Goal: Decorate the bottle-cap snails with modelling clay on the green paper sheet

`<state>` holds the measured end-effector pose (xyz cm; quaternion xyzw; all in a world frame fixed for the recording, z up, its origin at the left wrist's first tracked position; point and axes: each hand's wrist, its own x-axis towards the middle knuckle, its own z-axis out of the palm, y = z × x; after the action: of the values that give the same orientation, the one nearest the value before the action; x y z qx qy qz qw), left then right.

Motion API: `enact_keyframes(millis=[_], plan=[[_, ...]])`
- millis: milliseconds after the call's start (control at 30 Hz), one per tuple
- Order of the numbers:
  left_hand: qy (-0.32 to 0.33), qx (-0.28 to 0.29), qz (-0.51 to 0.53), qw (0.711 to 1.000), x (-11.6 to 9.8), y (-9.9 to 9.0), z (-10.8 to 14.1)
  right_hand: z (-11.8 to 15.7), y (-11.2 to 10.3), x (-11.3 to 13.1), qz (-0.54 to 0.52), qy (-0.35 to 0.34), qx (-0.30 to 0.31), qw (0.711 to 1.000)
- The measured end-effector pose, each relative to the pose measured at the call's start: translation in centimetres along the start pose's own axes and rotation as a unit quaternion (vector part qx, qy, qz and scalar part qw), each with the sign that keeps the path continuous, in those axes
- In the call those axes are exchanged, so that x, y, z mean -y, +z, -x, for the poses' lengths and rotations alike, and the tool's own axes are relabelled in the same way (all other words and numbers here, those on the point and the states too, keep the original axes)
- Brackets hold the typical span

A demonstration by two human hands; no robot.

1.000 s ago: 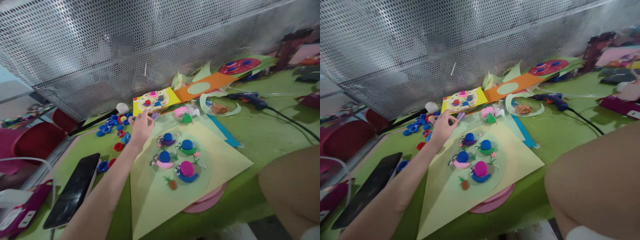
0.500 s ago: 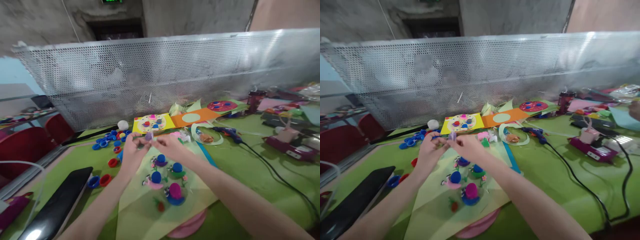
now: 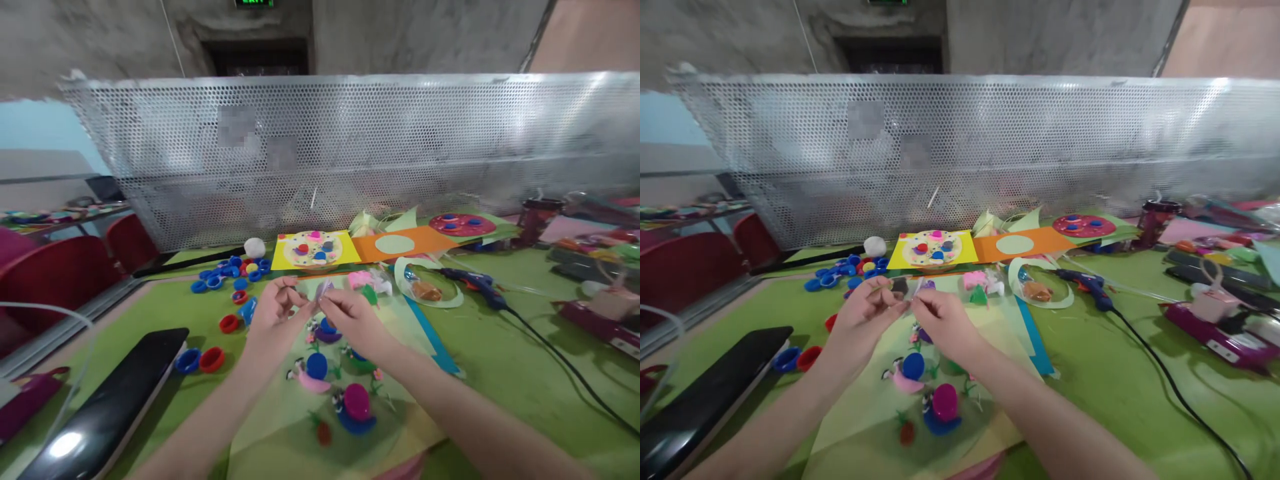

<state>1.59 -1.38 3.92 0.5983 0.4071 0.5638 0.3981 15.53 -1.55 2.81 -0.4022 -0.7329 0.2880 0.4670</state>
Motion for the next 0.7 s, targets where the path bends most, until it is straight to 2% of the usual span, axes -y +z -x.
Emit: enact_keyframes(millis=[200, 367, 433, 567, 633, 700], plan=[[0.039, -0.054, -0.045, 0.997, 0.7, -0.4, -0.4, 0.4, 0.6, -0.7, 0.095, -0.033, -0.016, 0.995], [0.085, -0.018, -0.07, 0.994, 1.0, -0.3, 0.0, 0.2, 0.0, -0.9, 0.142, -0.041, -0.021, 0.989], [0.096, -0.009, -0.081, 0.992, 0.9, -0.4, 0.1, 0.0, -0.4, -1.1, 0.153, -0.05, -0.049, 0.986], [0.097, 0.001, -0.108, 0.989, 0.2, -1.1, 0.1, -0.3, -1.3, -1.4, 0.185, -0.086, -0.16, 0.966], [0.091, 0.009, -0.111, 0.99, -0.1, -1.4, -0.1, -0.5, -1.6, -1.6, 0.173, -0.092, -0.138, 0.971], [0.088, 0.018, -0.113, 0.99, -0.4, -1.6, -0.3, -0.7, -1.8, -1.7, 0.116, -0.078, -0.066, 0.988]])
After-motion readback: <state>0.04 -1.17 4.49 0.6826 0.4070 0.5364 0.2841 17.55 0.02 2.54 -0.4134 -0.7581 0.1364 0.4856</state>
